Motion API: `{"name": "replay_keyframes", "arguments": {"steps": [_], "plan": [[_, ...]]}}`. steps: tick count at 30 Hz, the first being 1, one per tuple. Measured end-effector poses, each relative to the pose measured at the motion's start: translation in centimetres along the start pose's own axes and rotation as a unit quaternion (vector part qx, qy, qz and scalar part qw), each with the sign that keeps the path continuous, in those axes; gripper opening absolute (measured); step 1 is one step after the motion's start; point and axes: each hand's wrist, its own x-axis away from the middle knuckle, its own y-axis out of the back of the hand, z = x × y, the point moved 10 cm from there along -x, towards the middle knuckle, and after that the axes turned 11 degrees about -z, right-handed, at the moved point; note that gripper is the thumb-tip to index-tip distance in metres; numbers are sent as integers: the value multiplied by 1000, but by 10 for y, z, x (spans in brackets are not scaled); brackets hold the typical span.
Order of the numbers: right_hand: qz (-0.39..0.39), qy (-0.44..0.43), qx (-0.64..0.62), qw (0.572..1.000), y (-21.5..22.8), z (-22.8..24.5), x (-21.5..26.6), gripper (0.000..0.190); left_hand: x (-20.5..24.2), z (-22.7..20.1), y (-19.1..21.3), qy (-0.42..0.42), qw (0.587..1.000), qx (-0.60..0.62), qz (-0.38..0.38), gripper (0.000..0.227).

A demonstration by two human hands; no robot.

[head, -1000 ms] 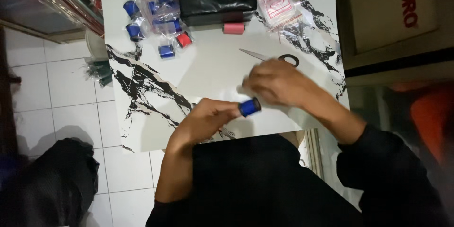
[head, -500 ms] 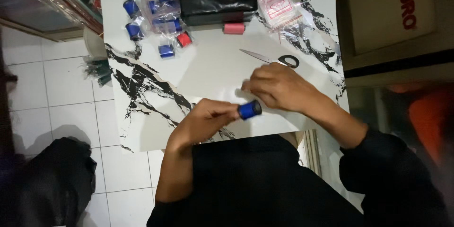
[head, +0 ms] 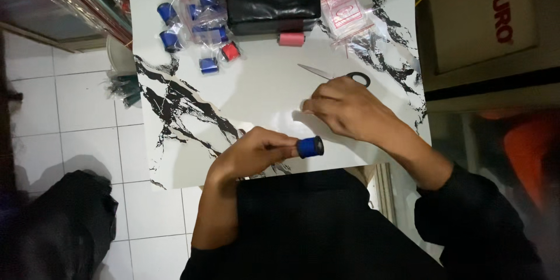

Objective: The person winds blue thread onto a small blue plastic spool by hand. They hold the spool in one hand and rotate it with the other, pulling thread from a nearby source. After winding, they use scissors to cut the thread and place the spool on the table.

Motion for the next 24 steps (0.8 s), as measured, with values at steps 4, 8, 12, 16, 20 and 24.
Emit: {"name": "replay_keyframes", "arguments": {"steps": [4,8,12,16,20,24], "plan": [[35,22,-31,999,-39,2,28,10,-9,28,31,54,994,39,-89,26],[30,11,33,999,-18,28,15,9,-19,48,48,63,985,-16,-162,27],[8,1,11,1000,5,22,6,13,-7,25,7,76,996,-21,-32,28],[-21,-5,19,1000,-9,-3,15,11,-6,18,3,0,999,38,-3,26],[22,0,-12,1000,-33,10,18,11,-17,45,45,28,986,19,-163,27],[12,19,7,1000,-18,32,4,10,-19,54,51,97,978,-21,-186,29]]}}
